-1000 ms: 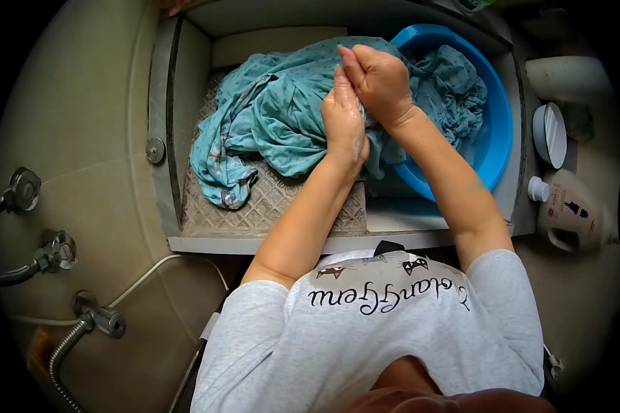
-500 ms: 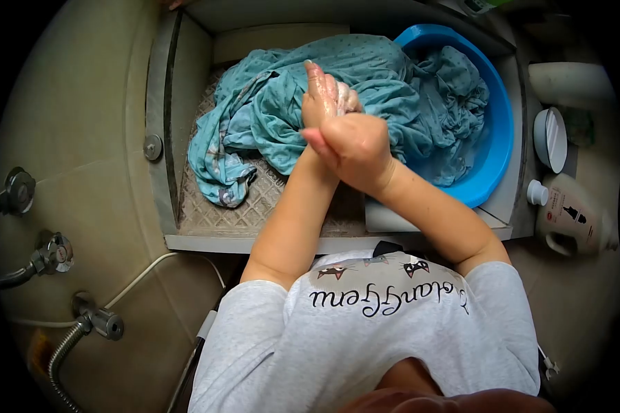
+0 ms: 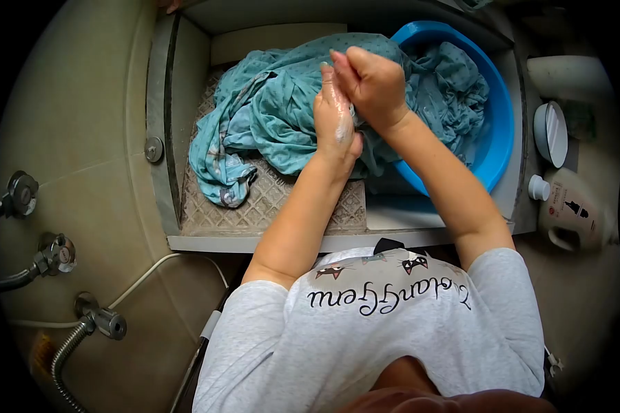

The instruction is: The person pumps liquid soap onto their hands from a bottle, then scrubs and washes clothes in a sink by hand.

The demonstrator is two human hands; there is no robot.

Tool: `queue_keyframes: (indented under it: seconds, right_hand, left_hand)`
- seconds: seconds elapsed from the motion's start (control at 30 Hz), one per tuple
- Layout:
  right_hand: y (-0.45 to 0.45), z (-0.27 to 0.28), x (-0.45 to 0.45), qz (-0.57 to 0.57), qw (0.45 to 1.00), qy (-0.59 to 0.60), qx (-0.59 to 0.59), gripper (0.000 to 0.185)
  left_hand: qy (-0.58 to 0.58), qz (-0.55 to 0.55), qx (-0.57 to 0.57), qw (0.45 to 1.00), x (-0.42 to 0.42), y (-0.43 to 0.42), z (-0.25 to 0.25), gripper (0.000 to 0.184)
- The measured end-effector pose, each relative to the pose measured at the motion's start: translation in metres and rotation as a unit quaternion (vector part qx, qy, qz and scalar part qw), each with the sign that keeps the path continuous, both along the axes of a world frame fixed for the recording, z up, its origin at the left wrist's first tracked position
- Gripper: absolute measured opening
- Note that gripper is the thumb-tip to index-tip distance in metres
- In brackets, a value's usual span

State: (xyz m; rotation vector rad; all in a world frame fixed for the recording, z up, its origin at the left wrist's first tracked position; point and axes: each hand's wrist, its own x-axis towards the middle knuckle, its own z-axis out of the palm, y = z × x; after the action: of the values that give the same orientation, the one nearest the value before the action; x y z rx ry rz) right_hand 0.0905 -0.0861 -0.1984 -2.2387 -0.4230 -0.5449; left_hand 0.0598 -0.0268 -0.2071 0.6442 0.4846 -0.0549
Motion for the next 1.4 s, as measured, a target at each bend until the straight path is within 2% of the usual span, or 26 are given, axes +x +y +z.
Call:
queue_keyframes:
  seconds: [0.03, 0.07, 0.1, 0.17, 0.23, 0.33, 0.37, 0.4, 0.43, 0.5, 0.53, 0.57, 0.63, 0.67, 0.77, 0.83, 0.9, 0.97, 1.0, 1.1, 1.17, 1.23, 1.27, 1.3, 1.37, 1.4]
  right_hand:
    - [0.004, -0.003, -0.010, 0.017, 0.999, -0.004, -0.027, 0.027]
    - [0.012, -0.002, -0.031, 0.077, 0.996, -0.026, 0.031, 0.025]
    - [0.018, 0.008, -0.050, 0.121, 0.989, -0.087, 0.004, 0.026]
    - [0.014, -0.004, -0.034, 0.077, 0.983, -0.168, 0.025, 0.028]
    - [-0.005, -0.009, 0.008, -0.025, 0.999, 0.010, 0.025, 0.033]
    - [-0.018, -0.019, 0.026, -0.011, 0.999, 0.008, 0.040, 0.039]
    - [-0.024, -0.020, 0.028, 0.019, 0.986, 0.135, 0.096, 0.042]
    - [-0.027, -0.018, 0.029, 0.050, 0.952, 0.260, 0.152, 0.045]
    - [-0.031, -0.016, 0.029, 0.051, 0.952, 0.260, 0.151, 0.045]
    - [-0.039, -0.010, 0.028, 0.003, 0.881, 0.373, 0.290, 0.049]
    - [-0.042, -0.006, 0.026, 0.009, 0.868, 0.386, 0.313, 0.050]
    - [-0.045, -0.004, 0.026, 0.008, 0.868, 0.384, 0.314, 0.050]
    - [-0.051, -0.001, 0.026, 0.002, 0.871, 0.393, 0.295, 0.051]
    - [-0.054, -0.001, 0.026, 0.000, 0.871, 0.391, 0.297, 0.051]
    - [-0.065, -0.009, 0.024, 0.021, 0.877, 0.368, 0.309, 0.052]
    - [-0.073, -0.011, 0.022, 0.091, 0.883, 0.396, 0.236, 0.046]
    - [-0.079, -0.006, 0.020, 0.107, 0.850, 0.456, 0.242, 0.039]
    - [-0.076, 0.001, 0.015, 0.142, 0.875, 0.405, 0.226, 0.029]
    - [-0.065, 0.004, 0.011, 0.107, 0.888, 0.343, 0.287, 0.029]
    - [-0.052, 0.018, -0.003, 0.081, 0.917, 0.262, 0.289, 0.031]
    - [-0.027, 0.020, -0.024, 0.102, 0.970, 0.138, 0.170, 0.028]
    - [0.000, 0.017, -0.040, 0.125, 0.987, -0.092, -0.037, 0.028]
    - [0.000, -0.003, -0.029, 0.091, 0.989, -0.117, 0.016, 0.031]
    - [-0.005, 0.000, -0.011, 0.044, 0.997, -0.044, 0.034, 0.034]
    - [-0.015, -0.011, 0.019, -0.027, 0.999, -0.015, 0.010, 0.033]
    - [-0.014, -0.011, 0.017, -0.019, 0.999, -0.043, -0.013, 0.033]
  left_hand:
    - [0.039, 0.007, -0.034, 0.999, 0.001, 0.004, 0.005, 0.046]
    - [-0.151, -0.091, -0.095, 0.980, 0.004, 0.021, -0.051, 0.046]
    - [-0.135, -0.093, -0.176, 0.971, 0.006, 0.026, -0.042, 0.048]
    - [-0.103, -0.067, -0.031, 0.992, 0.004, 0.014, -0.035, 0.045]
    - [-0.013, -0.045, -0.029, 0.999, 0.003, 0.000, -0.016, 0.043]
    - [-0.027, -0.089, -0.026, 0.995, 0.005, 0.008, -0.048, 0.041]
    - [-0.164, -0.164, -0.212, 0.949, 0.010, 0.012, -0.078, 0.043]
    - [-0.233, -0.192, -0.300, 0.905, 0.012, 0.015, -0.072, 0.045]
    - [-0.292, -0.228, -0.382, 0.847, 0.013, 0.018, -0.068, 0.046]
    - [-0.129, -0.214, -0.275, 0.929, 0.006, 0.019, -0.040, 0.051]
    - [-0.019, -0.200, -0.186, 0.962, 0.004, 0.017, -0.015, 0.040]
    - [-0.020, -0.202, -0.185, 0.961, 0.002, 0.015, -0.010, 0.040]
    - [-0.034, -0.186, -0.025, 0.982, 0.002, 0.010, -0.004, 0.026]
    - [-0.027, -0.162, -0.063, 0.984, 0.002, 0.010, -0.008, 0.015]
    - [-0.068, -0.131, -0.038, 0.988, 0.007, 0.013, -0.014, 0.014]
    - [-0.073, -0.128, -0.020, 0.989, 0.007, 0.014, -0.008, 0.014]
    - [-0.086, -0.111, 0.007, 0.990, 0.008, 0.014, -0.010, 0.021]
    - [-0.078, -0.099, 0.024, 0.992, 0.008, 0.013, -0.005, 0.026]
    - [-0.070, -0.087, 0.040, 0.993, 0.008, 0.013, -0.003, 0.032]
    - [-0.057, -0.085, 0.062, 0.993, 0.009, 0.017, -0.016, 0.040]
    - [-0.069, -0.113, 0.070, 0.989, 0.006, 0.020, -0.018, 0.039]
    - [-0.083, -0.142, 0.076, 0.983, 0.002, 0.015, -0.019, 0.039]
    - [-0.053, -0.101, 0.031, 0.993, -0.005, 0.005, -0.017, 0.036]
    - [-0.022, -0.059, -0.015, 0.998, -0.010, -0.004, -0.016, 0.038]
    - [0.012, -0.100, 0.048, 0.994, -0.008, -0.010, -0.015, 0.054]
    - [0.017, -0.082, 0.056, 0.995, -0.008, -0.008, -0.015, 0.048]
